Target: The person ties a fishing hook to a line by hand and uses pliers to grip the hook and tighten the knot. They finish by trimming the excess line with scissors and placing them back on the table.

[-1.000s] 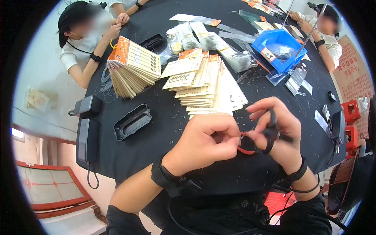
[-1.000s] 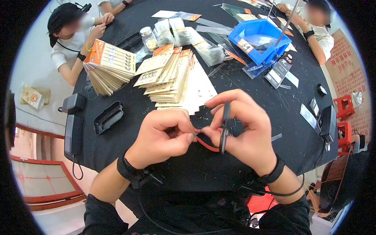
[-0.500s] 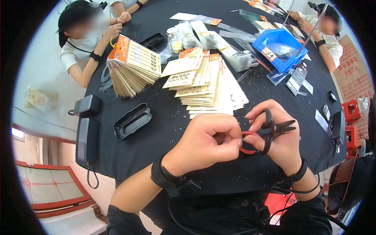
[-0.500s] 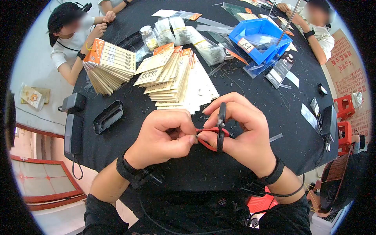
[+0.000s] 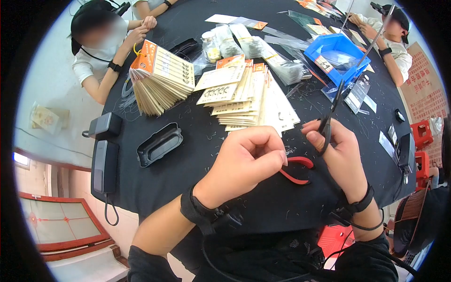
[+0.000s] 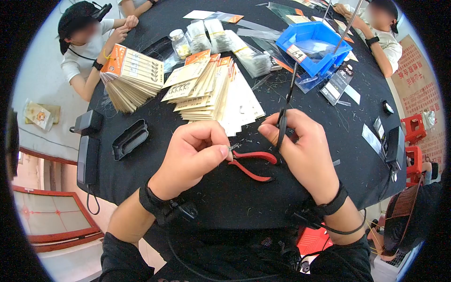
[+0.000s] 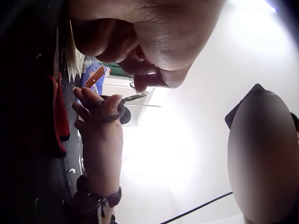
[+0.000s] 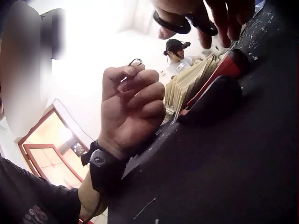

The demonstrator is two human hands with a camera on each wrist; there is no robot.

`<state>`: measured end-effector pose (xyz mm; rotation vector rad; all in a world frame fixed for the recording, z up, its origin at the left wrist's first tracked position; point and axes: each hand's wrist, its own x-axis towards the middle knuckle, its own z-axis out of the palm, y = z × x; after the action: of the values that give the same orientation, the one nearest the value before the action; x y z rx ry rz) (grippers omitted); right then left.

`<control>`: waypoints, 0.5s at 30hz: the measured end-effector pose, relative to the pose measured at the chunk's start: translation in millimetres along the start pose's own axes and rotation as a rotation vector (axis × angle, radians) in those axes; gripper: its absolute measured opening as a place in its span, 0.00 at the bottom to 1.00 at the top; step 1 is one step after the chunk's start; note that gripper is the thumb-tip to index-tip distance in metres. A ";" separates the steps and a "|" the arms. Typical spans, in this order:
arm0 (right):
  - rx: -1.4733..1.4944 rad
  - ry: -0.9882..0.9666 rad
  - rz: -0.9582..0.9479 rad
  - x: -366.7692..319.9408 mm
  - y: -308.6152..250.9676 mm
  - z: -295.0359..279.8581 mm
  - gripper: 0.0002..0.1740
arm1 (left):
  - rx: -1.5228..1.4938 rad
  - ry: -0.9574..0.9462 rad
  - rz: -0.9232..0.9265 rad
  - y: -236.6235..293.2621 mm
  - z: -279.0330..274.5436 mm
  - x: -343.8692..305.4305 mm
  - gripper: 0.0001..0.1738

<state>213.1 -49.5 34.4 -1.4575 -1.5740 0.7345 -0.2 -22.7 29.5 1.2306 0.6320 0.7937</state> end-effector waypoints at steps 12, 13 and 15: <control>-0.302 -0.037 -0.003 0.8 7.9 -7.8 0.09 | -0.150 -0.001 0.055 -0.9 -1.8 3.0 0.06; -0.321 -0.053 -0.003 1.3 9.4 -9.1 0.10 | -0.148 -0.003 0.049 -1.6 -2.0 3.2 0.06; -0.414 -0.120 0.081 3.1 -1.9 -14.5 0.14 | -0.152 -0.008 0.037 -2.1 -1.7 3.7 0.06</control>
<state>225.0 -48.5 43.4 -1.8107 -1.8458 0.5713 1.0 -19.0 27.1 1.1094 0.5336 0.8517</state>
